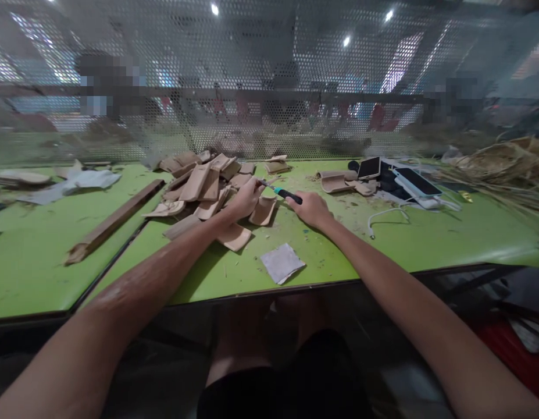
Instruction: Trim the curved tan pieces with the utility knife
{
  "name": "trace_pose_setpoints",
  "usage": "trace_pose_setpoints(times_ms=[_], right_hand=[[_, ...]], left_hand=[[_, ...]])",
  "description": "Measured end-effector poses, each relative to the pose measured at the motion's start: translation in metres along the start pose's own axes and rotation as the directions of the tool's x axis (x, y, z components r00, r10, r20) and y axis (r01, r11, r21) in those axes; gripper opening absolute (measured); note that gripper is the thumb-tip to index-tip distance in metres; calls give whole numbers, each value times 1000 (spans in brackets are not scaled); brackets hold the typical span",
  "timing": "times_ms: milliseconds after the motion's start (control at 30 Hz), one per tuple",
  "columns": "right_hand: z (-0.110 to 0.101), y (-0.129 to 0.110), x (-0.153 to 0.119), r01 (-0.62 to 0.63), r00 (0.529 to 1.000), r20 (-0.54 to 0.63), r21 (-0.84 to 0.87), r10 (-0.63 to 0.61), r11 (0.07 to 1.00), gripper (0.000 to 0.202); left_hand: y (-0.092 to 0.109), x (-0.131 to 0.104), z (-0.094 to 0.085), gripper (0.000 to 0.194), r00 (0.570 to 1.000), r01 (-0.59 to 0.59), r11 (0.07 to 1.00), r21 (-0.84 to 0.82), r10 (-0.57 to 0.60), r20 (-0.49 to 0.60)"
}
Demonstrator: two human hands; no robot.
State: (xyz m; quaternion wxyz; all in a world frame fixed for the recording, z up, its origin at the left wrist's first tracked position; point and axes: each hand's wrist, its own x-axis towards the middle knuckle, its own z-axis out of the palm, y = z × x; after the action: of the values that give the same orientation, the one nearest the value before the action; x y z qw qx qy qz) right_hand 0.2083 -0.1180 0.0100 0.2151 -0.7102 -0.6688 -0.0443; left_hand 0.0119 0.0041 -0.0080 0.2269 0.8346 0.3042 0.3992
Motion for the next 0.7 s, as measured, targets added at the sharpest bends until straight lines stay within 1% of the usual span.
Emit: trace_pose_setpoints(times_ms=[233, 500, 600, 700], right_hand=[[0, 1, 0, -41, 999, -26, -27, 41, 999, 51], [-3, 9, 4, -138, 990, -3, -38, 138, 990, 52], [-3, 10, 4, -128, 992, -7, -11, 128, 992, 54], [-3, 8, 4, -66, 998, 7, 30, 66, 997, 54]], left_hand=[[-2, 0, 3, 16, 999, 32, 998, -45, -32, 0], [5, -2, -2, 15, 1000, 18, 1000, -12, -18, 1], [7, -3, -3, 13, 1000, 18, 1000, -17, -18, -1], [7, -3, -2, 10, 999, 20, 999, -37, -19, 25]])
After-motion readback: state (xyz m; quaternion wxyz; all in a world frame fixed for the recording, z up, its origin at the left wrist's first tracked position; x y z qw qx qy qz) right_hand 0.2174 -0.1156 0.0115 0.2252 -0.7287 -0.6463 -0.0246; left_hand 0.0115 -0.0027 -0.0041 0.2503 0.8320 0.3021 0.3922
